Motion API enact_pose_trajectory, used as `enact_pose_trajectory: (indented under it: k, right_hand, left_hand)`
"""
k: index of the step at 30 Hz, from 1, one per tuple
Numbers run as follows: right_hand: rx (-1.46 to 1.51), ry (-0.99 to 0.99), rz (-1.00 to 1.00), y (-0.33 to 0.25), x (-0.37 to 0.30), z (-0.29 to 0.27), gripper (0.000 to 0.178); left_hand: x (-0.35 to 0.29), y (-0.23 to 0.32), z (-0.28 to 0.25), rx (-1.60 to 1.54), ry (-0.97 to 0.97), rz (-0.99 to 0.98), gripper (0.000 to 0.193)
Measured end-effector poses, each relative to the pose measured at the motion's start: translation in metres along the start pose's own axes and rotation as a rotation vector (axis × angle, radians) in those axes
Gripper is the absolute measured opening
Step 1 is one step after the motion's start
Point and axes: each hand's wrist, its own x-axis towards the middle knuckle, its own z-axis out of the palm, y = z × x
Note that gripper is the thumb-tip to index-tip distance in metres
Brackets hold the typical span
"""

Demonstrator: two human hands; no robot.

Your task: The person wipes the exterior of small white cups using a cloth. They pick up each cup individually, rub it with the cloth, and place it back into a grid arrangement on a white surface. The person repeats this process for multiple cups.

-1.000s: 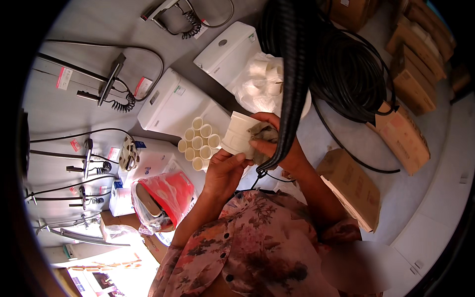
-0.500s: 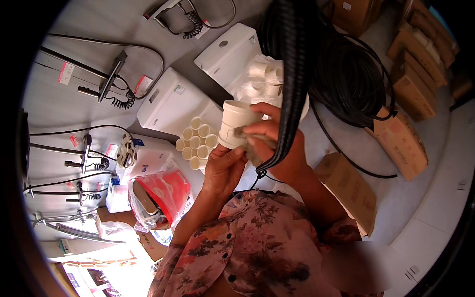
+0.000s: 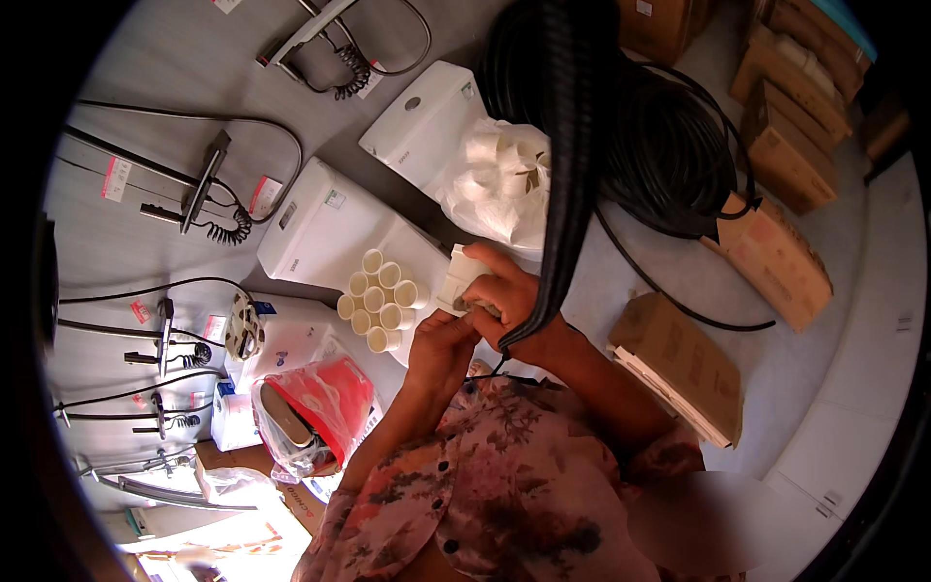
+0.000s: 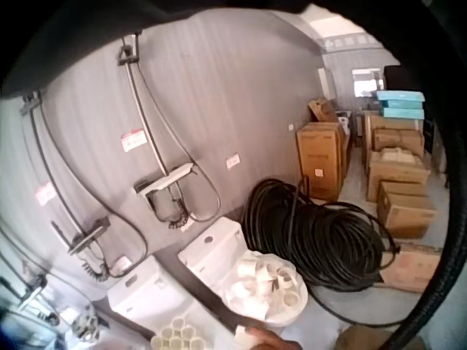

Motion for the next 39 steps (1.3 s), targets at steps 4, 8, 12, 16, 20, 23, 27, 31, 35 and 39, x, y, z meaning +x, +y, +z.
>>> enact_pose_trajectory:
  k: [4,8,12,16,20,23,27,31,35,39]
  right_hand:
    - [-0.017,0.008,-0.017,0.003,-0.002,0.008,0.015]
    - [-0.07,0.061,0.098,0.005,-0.003,0.02,0.015]
    - [0.156,0.184,0.228,0.018,-0.001,0.025,0.017]
    - [0.389,0.146,0.288,0.009,0.012,0.03,0.044]
    - [0.24,0.017,0.315,-0.006,0.018,0.049,0.056]
    - [0.322,-0.01,0.386,0.003,0.015,0.057,0.052]
    - [0.397,-0.037,0.496,0.014,0.017,0.059,0.05]
    - [0.298,0.038,0.536,0.017,0.012,0.071,0.05]
    - [0.326,0.059,0.594,0.019,0.014,0.084,0.042]
    - [0.384,0.039,0.638,0.017,0.014,0.106,0.037]
  left_hand:
    - [-0.001,0.001,-0.018,-0.058,-0.032,-0.016,0.028]
    - [0.0,0.014,-0.033,-0.097,0.009,0.018,0.029]
    - [-0.004,0.035,-0.041,-0.139,-0.008,0.061,0.028]
    - [-0.005,0.034,-0.05,-0.118,-0.012,0.02,0.028]
    - [-0.005,0.034,-0.051,-0.042,-0.039,0.049,0.027]
    - [-0.006,0.037,-0.058,0.062,-0.031,0.063,0.025]
    - [-0.004,0.041,-0.067,0.077,-0.004,0.005,0.022]
    - [0.0,0.052,-0.078,0.068,0.011,-0.049,0.019]
    - [0.007,0.063,-0.101,0.133,-0.07,-0.03,0.029]
    - [0.003,0.075,-0.119,0.141,-0.068,-0.037,0.033]
